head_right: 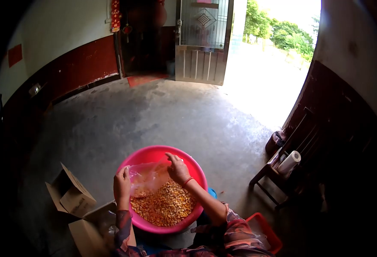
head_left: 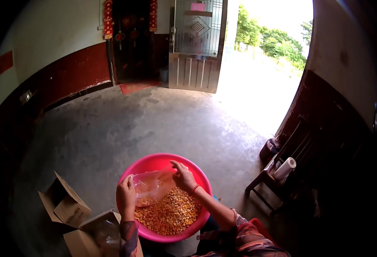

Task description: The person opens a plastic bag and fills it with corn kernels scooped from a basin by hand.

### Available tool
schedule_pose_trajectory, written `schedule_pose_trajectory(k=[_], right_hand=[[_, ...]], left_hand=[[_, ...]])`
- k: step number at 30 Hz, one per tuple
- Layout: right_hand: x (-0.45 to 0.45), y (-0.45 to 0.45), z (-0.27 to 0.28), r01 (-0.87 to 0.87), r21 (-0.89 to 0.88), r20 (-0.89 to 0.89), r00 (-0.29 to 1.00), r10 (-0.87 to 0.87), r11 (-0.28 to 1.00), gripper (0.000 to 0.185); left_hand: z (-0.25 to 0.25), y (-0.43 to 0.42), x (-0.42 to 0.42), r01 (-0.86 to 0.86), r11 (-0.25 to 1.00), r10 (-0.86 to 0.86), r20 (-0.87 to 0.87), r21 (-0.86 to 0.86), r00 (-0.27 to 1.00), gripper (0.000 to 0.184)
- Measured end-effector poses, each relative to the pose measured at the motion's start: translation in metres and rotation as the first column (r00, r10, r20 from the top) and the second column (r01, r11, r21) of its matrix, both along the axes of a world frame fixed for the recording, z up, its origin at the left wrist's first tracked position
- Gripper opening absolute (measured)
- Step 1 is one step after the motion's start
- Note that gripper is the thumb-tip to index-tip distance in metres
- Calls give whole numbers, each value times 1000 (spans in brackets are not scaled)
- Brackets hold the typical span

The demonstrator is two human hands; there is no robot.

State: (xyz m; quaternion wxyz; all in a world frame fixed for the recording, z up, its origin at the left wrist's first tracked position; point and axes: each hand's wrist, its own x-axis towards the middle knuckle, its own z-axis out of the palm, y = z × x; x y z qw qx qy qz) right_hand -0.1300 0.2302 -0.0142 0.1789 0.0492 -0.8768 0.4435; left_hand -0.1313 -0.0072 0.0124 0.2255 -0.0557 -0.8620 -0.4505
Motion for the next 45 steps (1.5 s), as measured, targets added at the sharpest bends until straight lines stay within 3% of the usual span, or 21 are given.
schedule_pose_trajectory(k=[2,4,6,8,10,12,14,16,18,20,21,24,25,30,32,33,36,38,40,45], right_hand=[[5,19,-5,-72,-391,26,996,89,918,36],[13,40,-2,-34,-618,55,995,86,785,26],[25,48,-8,-58,-531,-49,998,38,845,21],[49,37,1,-184,-409,1,979,202,894,19],[75,8,12,-316,-204,116,932,343,927,9],[88,-20,13,-571,129,88,821,564,811,13],[92,-48,11,-687,272,107,717,688,674,18],[84,-70,-8,-686,412,108,691,715,600,29],[72,-87,-21,-586,527,43,741,670,616,34],[63,-97,-22,-593,539,88,746,661,598,36],[61,-101,-23,-587,551,126,761,637,593,37],[58,-110,-41,-569,599,125,761,636,564,36],[61,-113,-44,-557,599,22,729,684,575,35],[75,-113,-44,-697,481,59,630,774,531,29],[80,-106,-36,-739,534,227,593,773,410,25],[79,-103,-39,-714,561,111,566,817,418,17],[82,-97,-39,-761,530,183,534,825,374,15],[79,-96,-47,-745,514,67,530,846,426,14],[80,-95,-42,-759,527,193,546,816,383,15],[77,-96,-48,-748,384,119,622,774,542,23]], left_hand=[[5,3,2,55,998,-55,-11,17,998,26],[-23,0,-12,59,998,-58,-76,17,995,23],[-29,3,-13,64,997,-61,-59,47,996,23],[-46,3,-21,148,975,-150,4,167,989,23],[-54,5,-22,125,987,-121,-41,105,992,22],[-60,7,-23,83,994,-79,-68,66,995,19],[-53,7,-17,62,996,-59,-52,62,997,19],[-51,7,-16,48,997,-45,-56,53,997,19],[-52,7,-14,28,998,-26,-41,52,999,20],[-53,7,-14,28,999,-27,-36,45,999,21],[-45,5,-9,57,998,-59,59,37,997,20],[-47,5,-9,59,997,-61,33,57,998,20],[-49,6,-11,50,997,-50,0,64,999,22],[-49,6,-9,87,994,-87,3,70,996,22],[-49,7,-8,99,992,-98,-17,78,995,21],[-48,7,-6,96,992,-96,-5,84,995,21],[-44,6,0,104,989,-103,-15,109,995,20],[-46,8,0,92,988,-93,-5,120,996,19],[-48,8,1,107,985,-108,2,133,994,17],[-48,9,4,145,985,-146,5,94,989,15]])
